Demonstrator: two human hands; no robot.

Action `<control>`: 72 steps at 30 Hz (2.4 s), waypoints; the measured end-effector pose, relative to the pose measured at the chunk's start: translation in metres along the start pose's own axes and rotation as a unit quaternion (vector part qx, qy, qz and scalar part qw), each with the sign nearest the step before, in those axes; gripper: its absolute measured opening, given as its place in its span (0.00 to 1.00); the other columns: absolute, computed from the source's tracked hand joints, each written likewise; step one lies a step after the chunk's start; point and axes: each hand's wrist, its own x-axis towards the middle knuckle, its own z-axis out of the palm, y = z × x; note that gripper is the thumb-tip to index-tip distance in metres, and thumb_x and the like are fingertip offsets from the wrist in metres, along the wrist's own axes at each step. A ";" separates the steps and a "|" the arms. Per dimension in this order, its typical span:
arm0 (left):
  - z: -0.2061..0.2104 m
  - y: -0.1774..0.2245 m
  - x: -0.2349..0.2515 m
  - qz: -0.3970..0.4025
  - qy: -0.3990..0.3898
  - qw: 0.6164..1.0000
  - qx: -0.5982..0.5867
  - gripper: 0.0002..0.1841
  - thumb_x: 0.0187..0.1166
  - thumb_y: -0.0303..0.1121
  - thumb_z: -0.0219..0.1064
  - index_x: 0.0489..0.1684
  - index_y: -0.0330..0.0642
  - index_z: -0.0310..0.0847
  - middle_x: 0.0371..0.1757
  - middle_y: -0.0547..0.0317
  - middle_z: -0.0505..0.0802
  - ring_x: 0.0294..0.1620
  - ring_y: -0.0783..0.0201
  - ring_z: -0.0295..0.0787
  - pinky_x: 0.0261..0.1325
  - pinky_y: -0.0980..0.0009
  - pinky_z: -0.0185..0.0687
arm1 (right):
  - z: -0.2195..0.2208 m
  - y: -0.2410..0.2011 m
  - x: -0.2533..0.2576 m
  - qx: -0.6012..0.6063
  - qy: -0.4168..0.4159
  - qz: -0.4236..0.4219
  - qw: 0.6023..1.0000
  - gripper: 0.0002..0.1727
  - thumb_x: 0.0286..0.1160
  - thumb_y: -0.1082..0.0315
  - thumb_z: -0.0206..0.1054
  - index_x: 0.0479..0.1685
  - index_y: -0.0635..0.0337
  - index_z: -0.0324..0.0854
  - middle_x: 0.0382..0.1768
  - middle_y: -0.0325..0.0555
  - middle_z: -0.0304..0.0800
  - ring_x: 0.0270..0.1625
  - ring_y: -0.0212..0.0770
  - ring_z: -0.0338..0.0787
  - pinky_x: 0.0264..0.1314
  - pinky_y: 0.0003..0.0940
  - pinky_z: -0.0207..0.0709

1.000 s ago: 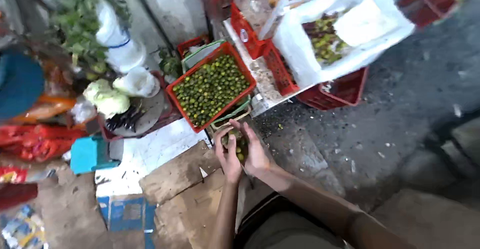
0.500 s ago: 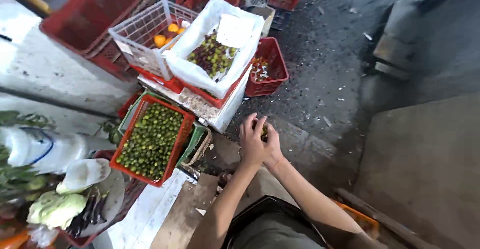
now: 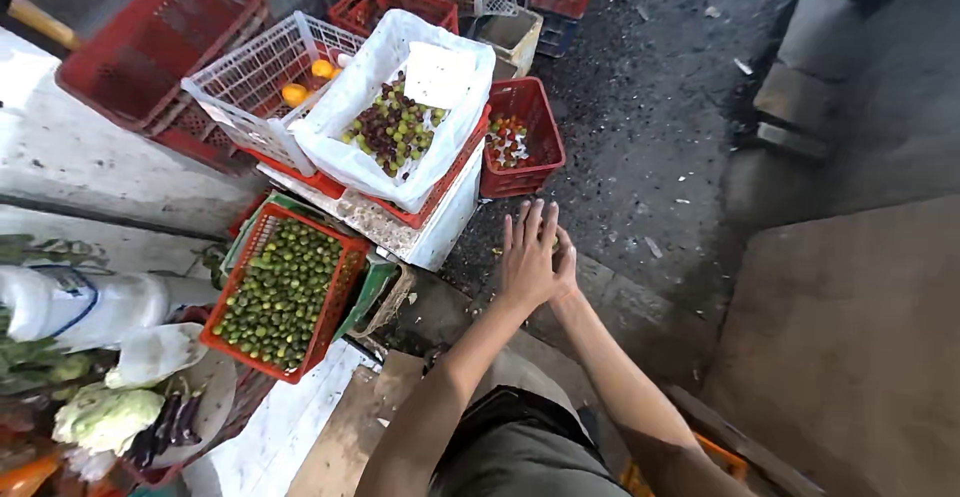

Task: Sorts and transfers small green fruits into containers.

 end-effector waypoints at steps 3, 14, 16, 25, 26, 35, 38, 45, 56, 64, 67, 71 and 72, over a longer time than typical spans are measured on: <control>-0.005 -0.024 -0.015 -0.013 0.084 0.996 -0.018 0.33 0.84 0.51 0.59 0.88 0.46 0.67 0.90 0.51 0.69 0.95 0.52 0.53 0.94 0.45 0.46 | -0.025 0.014 0.110 0.191 -0.077 0.130 0.970 0.21 0.87 0.47 0.46 0.50 0.50 0.79 0.41 0.41 0.90 0.44 0.38 0.92 0.48 0.38 0.89; -0.076 -0.209 -0.218 -0.497 0.023 0.859 -0.120 0.34 0.90 0.56 0.50 0.87 0.41 0.64 0.87 0.32 0.68 0.83 0.36 0.71 0.80 0.38 0.70 | 0.035 -0.025 0.250 -0.487 0.039 0.013 0.873 0.26 0.89 0.47 0.52 0.76 0.51 0.73 0.60 0.41 0.83 0.54 0.36 0.85 0.56 0.39 0.81; -0.088 -0.237 -0.248 -0.533 0.070 0.829 -0.156 0.31 0.92 0.51 0.50 0.84 0.36 0.67 0.86 0.29 0.67 0.83 0.35 0.70 0.80 0.40 0.70 | 0.037 0.019 0.224 -0.515 -0.017 0.018 0.857 0.23 0.88 0.54 0.57 0.73 0.57 0.77 0.60 0.46 0.87 0.54 0.38 0.90 0.56 0.38 0.85; -0.092 -0.355 -0.326 -0.610 0.199 0.709 -0.291 0.30 0.93 0.51 0.50 0.84 0.39 0.68 0.81 0.32 0.76 0.80 0.39 0.75 0.79 0.39 0.70 | 0.101 0.232 0.076 -0.648 -0.367 0.098 0.660 0.31 0.79 0.55 0.71 0.78 0.61 0.73 0.67 0.57 0.86 0.61 0.47 0.92 0.62 0.46 0.88; -0.092 -0.365 -0.327 -0.613 0.214 0.696 -0.307 0.27 0.93 0.47 0.52 0.82 0.38 0.70 0.76 0.35 0.81 0.76 0.43 0.80 0.77 0.43 0.74 | 0.119 0.255 0.065 -0.668 -0.387 0.097 0.629 0.33 0.78 0.54 0.72 0.79 0.60 0.72 0.66 0.58 0.86 0.60 0.48 0.92 0.62 0.47 0.88; -0.092 -0.515 -0.335 -0.602 0.245 0.728 -0.216 0.19 0.85 0.27 0.60 0.73 0.37 0.78 0.69 0.42 0.88 0.69 0.48 0.87 0.72 0.49 0.82 | 0.251 0.530 0.009 -0.733 -0.580 -0.113 0.338 0.18 0.80 0.65 0.68 0.68 0.50 0.85 0.79 0.49 0.79 0.81 0.55 0.77 0.82 0.57 0.72; -0.101 -0.576 -0.322 -0.564 0.218 0.790 -0.101 0.25 0.77 0.24 0.64 0.77 0.44 0.77 0.81 0.45 0.79 0.82 0.40 0.72 0.80 0.41 0.71 | 0.272 0.615 0.022 -0.705 -0.636 -0.206 0.238 0.30 0.68 0.60 0.77 0.74 0.48 0.82 0.85 0.50 0.72 0.87 0.60 0.67 0.86 0.64 0.62; -0.095 -0.648 -0.308 -0.505 0.107 0.856 -0.007 0.25 0.84 0.54 0.64 0.75 0.55 0.80 0.78 0.49 0.80 0.81 0.41 0.72 0.77 0.32 0.63 | 0.277 0.652 0.059 -0.657 -0.695 -0.289 0.051 0.25 0.74 0.44 0.69 0.64 0.48 0.86 0.74 0.51 0.79 0.78 0.61 0.75 0.82 0.67 0.61; -0.036 -0.562 -0.342 -0.474 0.140 0.865 -0.089 0.18 0.91 0.39 0.52 0.70 0.43 0.79 0.70 0.42 0.84 0.74 0.41 0.77 0.77 0.44 0.72 | 0.296 0.589 0.133 -0.694 -0.595 -0.327 0.239 0.27 0.85 0.41 0.54 0.71 0.44 0.84 0.79 0.58 0.74 0.79 0.66 0.73 0.78 0.69 0.65; -0.048 -0.580 -0.317 -0.522 0.265 0.809 -0.049 0.19 0.89 0.38 0.55 0.72 0.42 0.79 0.75 0.45 0.83 0.77 0.43 0.77 0.77 0.44 0.72 | 0.295 0.667 0.041 -0.589 -0.758 -0.277 0.032 0.20 0.69 0.74 0.70 0.63 0.53 0.87 0.72 0.49 0.83 0.79 0.56 0.77 0.83 0.57 0.67; -0.060 -0.607 -0.307 -0.524 0.184 0.831 -0.033 0.22 0.91 0.41 0.54 0.76 0.43 0.77 0.83 0.50 0.78 0.86 0.44 0.68 0.82 0.42 0.66 | 0.297 0.674 0.039 -0.617 -0.725 -0.305 -0.023 0.27 0.55 0.73 0.79 0.61 0.55 0.86 0.73 0.51 0.81 0.78 0.61 0.76 0.76 0.62 0.71; -0.067 -0.618 -0.296 -0.540 0.095 0.837 0.004 0.21 0.91 0.43 0.53 0.72 0.44 0.81 0.78 0.50 0.81 0.79 0.45 0.74 0.76 0.46 0.72 | 0.305 0.654 0.067 -0.643 -0.700 -0.312 0.005 0.17 0.78 0.66 0.65 0.64 0.55 0.86 0.78 0.55 0.77 0.82 0.65 0.71 0.80 0.65 0.68; -0.067 -0.616 -0.295 -0.548 0.093 0.832 0.001 0.21 0.90 0.42 0.54 0.71 0.42 0.82 0.77 0.49 0.81 0.78 0.45 0.76 0.75 0.47 0.73 | 0.310 0.645 0.075 -0.646 -0.695 -0.316 0.014 0.17 0.81 0.65 0.63 0.65 0.53 0.86 0.79 0.55 0.76 0.82 0.65 0.72 0.79 0.64 0.69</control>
